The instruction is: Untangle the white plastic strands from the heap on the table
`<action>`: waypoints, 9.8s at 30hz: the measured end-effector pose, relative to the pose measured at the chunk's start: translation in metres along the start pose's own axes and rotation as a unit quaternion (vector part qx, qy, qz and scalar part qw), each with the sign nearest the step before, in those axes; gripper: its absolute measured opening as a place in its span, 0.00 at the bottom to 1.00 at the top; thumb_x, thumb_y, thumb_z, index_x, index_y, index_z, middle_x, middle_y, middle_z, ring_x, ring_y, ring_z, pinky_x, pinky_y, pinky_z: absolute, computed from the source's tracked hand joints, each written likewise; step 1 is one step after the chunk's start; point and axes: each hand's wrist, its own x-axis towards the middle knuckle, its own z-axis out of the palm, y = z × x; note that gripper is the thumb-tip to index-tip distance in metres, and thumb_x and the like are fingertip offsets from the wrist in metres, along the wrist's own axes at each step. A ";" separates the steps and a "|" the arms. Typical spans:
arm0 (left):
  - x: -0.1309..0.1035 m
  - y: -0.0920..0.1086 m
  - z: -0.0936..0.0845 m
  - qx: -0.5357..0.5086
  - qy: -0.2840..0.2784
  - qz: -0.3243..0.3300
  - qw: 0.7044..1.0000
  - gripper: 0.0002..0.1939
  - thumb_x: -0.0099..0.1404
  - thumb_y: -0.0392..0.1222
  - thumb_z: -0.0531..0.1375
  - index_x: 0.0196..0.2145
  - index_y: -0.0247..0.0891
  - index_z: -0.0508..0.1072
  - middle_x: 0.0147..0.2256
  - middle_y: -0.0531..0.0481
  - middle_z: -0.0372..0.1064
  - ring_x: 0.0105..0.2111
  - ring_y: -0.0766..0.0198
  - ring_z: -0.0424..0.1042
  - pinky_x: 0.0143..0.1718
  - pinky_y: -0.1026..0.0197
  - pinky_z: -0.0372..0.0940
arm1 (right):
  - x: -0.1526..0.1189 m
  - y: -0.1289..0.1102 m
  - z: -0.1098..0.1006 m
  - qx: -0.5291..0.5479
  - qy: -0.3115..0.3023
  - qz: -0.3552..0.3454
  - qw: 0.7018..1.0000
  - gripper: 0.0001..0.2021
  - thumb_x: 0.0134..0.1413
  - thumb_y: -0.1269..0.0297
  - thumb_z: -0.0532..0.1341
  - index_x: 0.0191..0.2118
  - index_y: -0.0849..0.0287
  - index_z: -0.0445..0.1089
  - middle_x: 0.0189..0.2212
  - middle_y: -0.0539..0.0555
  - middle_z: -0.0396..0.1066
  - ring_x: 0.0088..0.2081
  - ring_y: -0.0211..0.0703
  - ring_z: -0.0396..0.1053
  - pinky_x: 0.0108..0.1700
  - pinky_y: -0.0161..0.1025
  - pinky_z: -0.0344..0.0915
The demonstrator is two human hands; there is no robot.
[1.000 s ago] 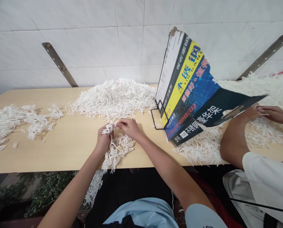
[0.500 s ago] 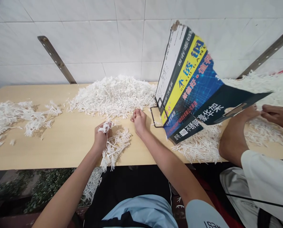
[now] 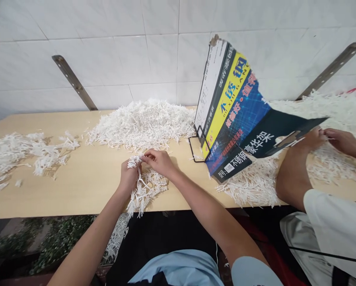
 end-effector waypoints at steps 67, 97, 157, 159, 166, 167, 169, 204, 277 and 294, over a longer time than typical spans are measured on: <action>-0.011 0.022 0.003 0.061 -0.105 0.022 0.992 0.06 0.49 0.34 0.52 0.24 0.37 0.69 0.21 0.55 0.59 0.24 0.67 0.54 0.26 0.63 0.49 | 0.005 0.009 -0.003 0.097 0.063 0.092 0.989 0.12 0.61 0.58 0.60 0.30 0.58 0.73 0.22 0.47 0.68 0.21 0.34 0.61 0.24 0.33 0.57; -0.014 0.023 0.004 0.080 -0.091 0.030 0.992 0.07 0.49 0.34 0.54 0.23 0.36 0.72 0.22 0.53 0.63 0.26 0.64 0.57 0.28 0.63 0.51 | 0.010 0.014 -0.011 0.098 0.016 0.079 0.992 0.13 0.52 0.53 0.68 0.30 0.59 0.75 0.24 0.50 0.72 0.26 0.37 0.66 0.28 0.34 0.60; -0.010 0.019 0.006 0.052 -0.067 0.002 0.996 0.18 0.64 0.50 0.65 0.23 0.38 0.68 0.21 0.54 0.65 0.22 0.67 0.62 0.26 0.63 0.57 | 0.002 0.003 -0.007 0.138 0.062 0.092 0.984 0.23 0.62 0.38 0.58 0.41 0.55 0.69 0.26 0.46 0.66 0.23 0.36 0.63 0.24 0.34 0.58; -0.009 0.018 0.006 0.045 -0.032 0.005 0.998 0.16 0.64 0.49 0.64 0.24 0.38 0.69 0.21 0.53 0.66 0.22 0.66 0.63 0.26 0.63 0.58 | 0.000 0.002 -0.007 0.077 0.091 0.058 0.991 0.21 0.64 0.40 0.58 0.36 0.56 0.69 0.25 0.47 0.66 0.25 0.37 0.63 0.27 0.34 0.58; -0.008 0.011 0.005 0.044 0.000 -0.019 0.999 0.13 0.66 0.49 0.61 0.29 0.39 0.70 0.23 0.52 0.69 0.24 0.64 0.68 0.26 0.63 0.61 | -0.001 0.002 -0.003 -0.038 0.004 -0.010 0.999 0.14 0.57 0.50 0.68 0.38 0.57 0.74 0.33 0.50 0.75 0.30 0.37 0.68 0.35 0.35 0.63; -0.008 0.011 0.005 0.042 0.008 -0.022 0.999 0.12 0.67 0.48 0.60 0.29 0.39 0.69 0.24 0.53 0.69 0.24 0.64 0.68 0.26 0.63 0.62 | -0.001 0.003 -0.002 -0.038 -0.008 -0.005 0.999 0.14 0.55 0.52 0.69 0.39 0.57 0.74 0.33 0.50 0.76 0.30 0.37 0.69 0.35 0.35 0.64; -0.009 0.011 0.005 0.039 0.022 -0.023 0.999 0.11 0.67 0.47 0.60 0.30 0.39 0.68 0.25 0.53 0.68 0.25 0.65 0.67 0.26 0.64 0.61 | 0.000 0.006 -0.001 -0.036 -0.028 0.004 0.999 0.13 0.54 0.56 0.69 0.41 0.57 0.74 0.35 0.50 0.77 0.30 0.37 0.69 0.35 0.34 0.64; 0.001 0.006 0.003 -0.029 -0.043 -0.034 0.998 0.16 0.59 0.53 0.69 0.30 0.36 0.76 0.23 0.53 0.67 0.24 0.67 0.63 0.27 0.64 0.58 | 0.001 0.003 -0.008 0.071 -0.042 0.050 0.995 0.17 0.60 0.53 0.62 0.25 0.58 0.68 0.21 0.47 0.63 0.26 0.37 0.59 0.28 0.34 0.55; -0.001 0.019 -0.004 -0.074 -0.093 -0.084 0.989 0.16 0.53 0.46 0.67 0.17 0.36 0.66 0.18 0.54 0.58 0.19 0.71 0.54 0.21 0.64 0.46 | 0.016 0.025 -0.017 0.258 0.189 0.156 0.935 0.20 0.63 0.44 0.60 0.29 0.56 0.66 0.22 0.47 0.64 0.19 0.33 0.56 0.22 0.34 0.60; 0.002 0.006 0.000 0.045 -0.107 -0.011 0.993 0.21 0.60 0.53 0.65 0.19 0.36 0.66 0.19 0.55 0.56 0.23 0.68 0.54 0.26 0.62 0.48 | 0.000 0.005 -0.003 -0.047 0.040 -0.043 0.997 0.11 0.63 0.57 0.63 0.33 0.56 0.77 0.30 0.52 0.77 0.33 0.42 0.71 0.38 0.38 0.64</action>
